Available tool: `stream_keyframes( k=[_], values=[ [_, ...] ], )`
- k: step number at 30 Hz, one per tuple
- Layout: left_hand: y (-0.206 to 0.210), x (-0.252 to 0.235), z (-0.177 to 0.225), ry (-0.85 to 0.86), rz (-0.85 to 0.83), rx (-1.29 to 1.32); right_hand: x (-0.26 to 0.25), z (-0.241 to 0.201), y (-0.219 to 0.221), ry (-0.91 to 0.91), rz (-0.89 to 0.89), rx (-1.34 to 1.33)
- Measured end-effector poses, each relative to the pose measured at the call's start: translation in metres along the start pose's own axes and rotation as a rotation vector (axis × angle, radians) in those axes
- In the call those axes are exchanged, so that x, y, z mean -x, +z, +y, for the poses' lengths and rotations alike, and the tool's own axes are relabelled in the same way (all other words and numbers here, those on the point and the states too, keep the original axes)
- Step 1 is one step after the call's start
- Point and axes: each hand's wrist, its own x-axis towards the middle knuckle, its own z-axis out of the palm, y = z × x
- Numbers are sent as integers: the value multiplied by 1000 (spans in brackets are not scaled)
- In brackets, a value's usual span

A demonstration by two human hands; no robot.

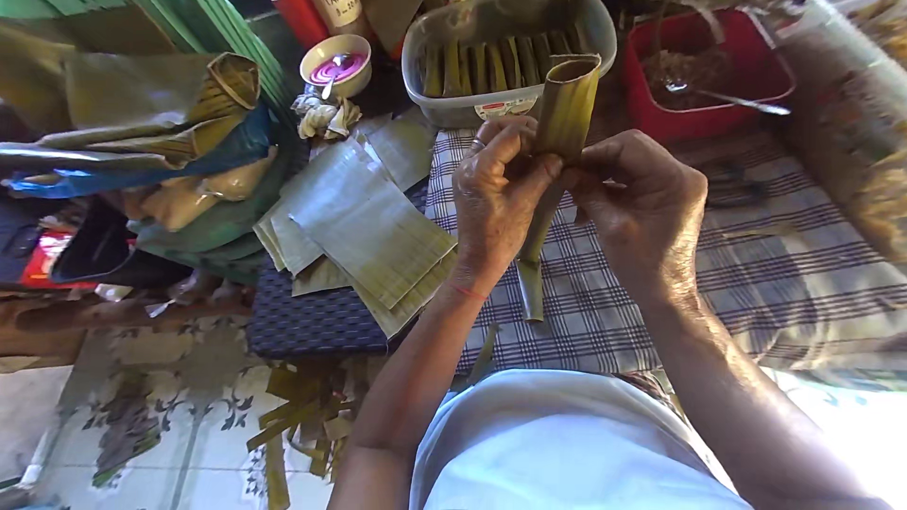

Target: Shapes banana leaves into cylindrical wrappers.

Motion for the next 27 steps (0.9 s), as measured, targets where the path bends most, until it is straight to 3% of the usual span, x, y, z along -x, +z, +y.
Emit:
stream_keyframes(
  k=[8,16,22,24,27],
  values=[
    [-12,3,-6,-78,-128,90,0,6,-2,-105,-2,36],
    [-12,0,-10,69,-131,-40,0,14,4,-162,-46,210],
    [-1,1,-16,141,-22,-186,4,21,2,-28,-75,-14],
    [0,2,-16,150,-15,-193,3,24,8,-31,-8,-69],
    [-2,7,-17,66,-53,-116,2,25,10,-47,30,-84]
  ],
)
